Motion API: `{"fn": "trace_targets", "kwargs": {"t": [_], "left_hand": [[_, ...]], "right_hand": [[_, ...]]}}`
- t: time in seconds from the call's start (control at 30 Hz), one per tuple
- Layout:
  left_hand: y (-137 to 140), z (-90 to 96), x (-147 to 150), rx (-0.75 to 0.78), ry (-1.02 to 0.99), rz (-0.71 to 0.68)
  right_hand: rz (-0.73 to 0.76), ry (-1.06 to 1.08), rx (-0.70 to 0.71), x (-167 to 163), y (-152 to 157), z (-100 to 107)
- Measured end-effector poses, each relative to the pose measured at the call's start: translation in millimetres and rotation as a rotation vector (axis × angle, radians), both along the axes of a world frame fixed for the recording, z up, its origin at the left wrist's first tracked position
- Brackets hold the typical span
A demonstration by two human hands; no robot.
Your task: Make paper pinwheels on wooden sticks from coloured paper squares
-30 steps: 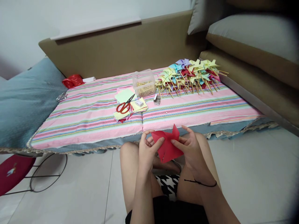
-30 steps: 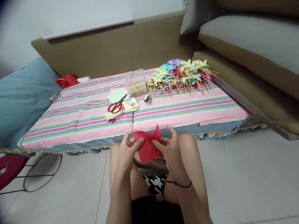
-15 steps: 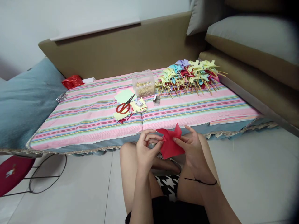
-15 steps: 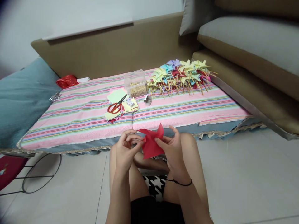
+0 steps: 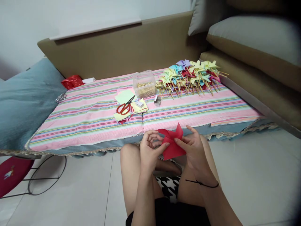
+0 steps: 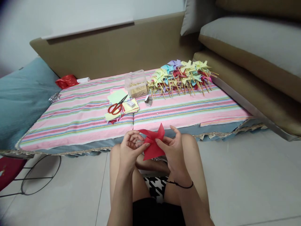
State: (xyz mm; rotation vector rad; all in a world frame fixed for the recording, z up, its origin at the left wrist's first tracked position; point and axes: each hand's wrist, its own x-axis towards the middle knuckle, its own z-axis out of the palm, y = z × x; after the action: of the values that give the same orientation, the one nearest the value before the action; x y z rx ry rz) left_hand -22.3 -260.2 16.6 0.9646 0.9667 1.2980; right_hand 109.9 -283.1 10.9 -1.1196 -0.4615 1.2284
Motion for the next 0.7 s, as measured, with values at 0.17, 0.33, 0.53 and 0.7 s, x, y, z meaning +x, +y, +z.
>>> {"fn": "trace_targets", "kwargs": {"t": [0.17, 0.33, 0.53, 0.7], "left_hand": [[0.1, -3.1, -1.0, -0.17, -0.105, -0.066], [0.5, -7.9, -2.7, -0.282, -0.227, -0.119], [0.5, -8.7, -4.6, -0.38, -0.273, -0.195], [-0.7, -7.2, -3.0, -0.382, -0.233, -0.172]], "right_hand": [[0.024, -0.01, 0.004, -0.2, -1.1, 1.6], [0.053, -0.019, 0.016, 0.1, -2.7, 1.6], [0.074, -0.04, 0.048, 0.0, -2.5, 0.9], [0.084, -0.118, 0.057, -0.3, -2.8, -1.7]]}}
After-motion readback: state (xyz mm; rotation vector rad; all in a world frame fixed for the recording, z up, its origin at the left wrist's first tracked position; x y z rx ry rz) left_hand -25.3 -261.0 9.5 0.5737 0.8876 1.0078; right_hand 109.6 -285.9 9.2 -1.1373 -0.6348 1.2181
